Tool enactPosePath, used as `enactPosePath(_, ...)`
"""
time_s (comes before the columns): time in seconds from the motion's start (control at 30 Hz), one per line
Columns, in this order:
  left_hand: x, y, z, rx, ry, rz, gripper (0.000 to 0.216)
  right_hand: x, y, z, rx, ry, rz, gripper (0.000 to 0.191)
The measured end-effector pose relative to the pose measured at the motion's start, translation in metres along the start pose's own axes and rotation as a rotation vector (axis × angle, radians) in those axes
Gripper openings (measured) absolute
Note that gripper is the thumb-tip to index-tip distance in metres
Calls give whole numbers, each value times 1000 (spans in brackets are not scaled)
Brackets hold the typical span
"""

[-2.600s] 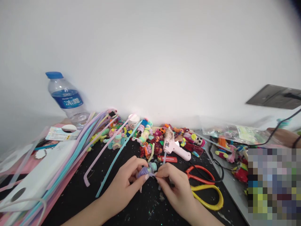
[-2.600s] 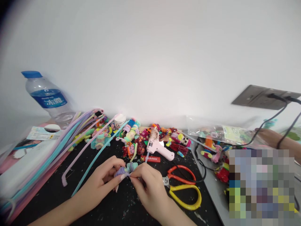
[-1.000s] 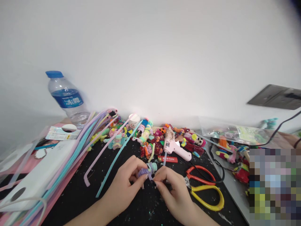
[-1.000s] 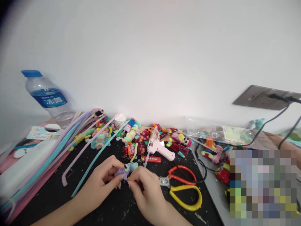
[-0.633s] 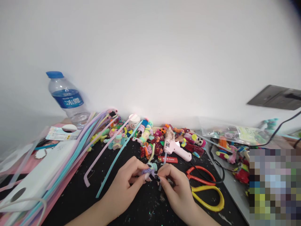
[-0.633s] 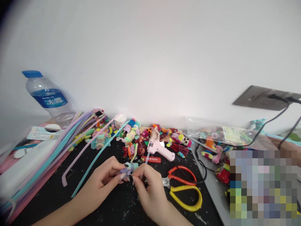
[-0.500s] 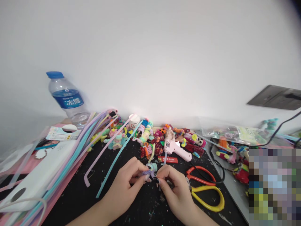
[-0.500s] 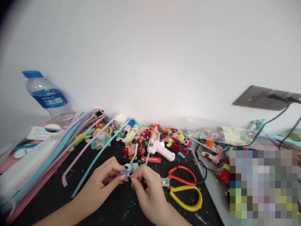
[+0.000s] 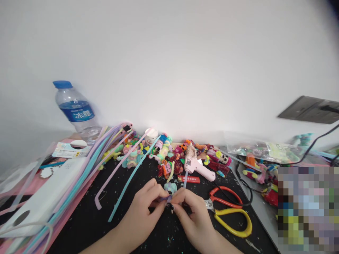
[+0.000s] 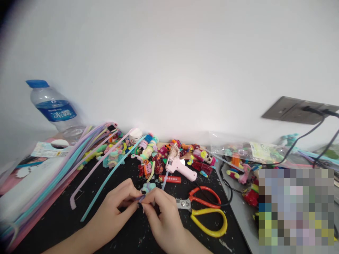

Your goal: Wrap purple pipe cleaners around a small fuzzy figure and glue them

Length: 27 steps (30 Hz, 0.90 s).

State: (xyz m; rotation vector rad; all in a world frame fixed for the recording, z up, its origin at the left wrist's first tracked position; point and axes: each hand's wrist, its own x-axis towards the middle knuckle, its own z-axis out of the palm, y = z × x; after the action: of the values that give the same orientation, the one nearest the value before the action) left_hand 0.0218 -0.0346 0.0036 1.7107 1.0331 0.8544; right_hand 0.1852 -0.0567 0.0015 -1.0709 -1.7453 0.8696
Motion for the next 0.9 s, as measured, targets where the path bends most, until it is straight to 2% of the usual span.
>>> enactPosePath(0.17,-1,-2,0,-44,42,-10,10,0,-2,-1,-24,10,-16,16)
enactPosePath(0.33,-1,-8,-1,-87,129,-21,21,1,-5,-4,-87,18,22,11)
enactPosePath(0.5,0,-5,-3,-87,123,44,14,2,-5,-6,-140,-7,41,7)
enactPosePath(0.6,0,-4,-3,-103,124,54,12,3,-5,-7,-154,-18,21,11)
enactPosePath(0.9,-1,-11,-3,-128,71,-23,22,3,-2,-9,-169,-2,39,15)
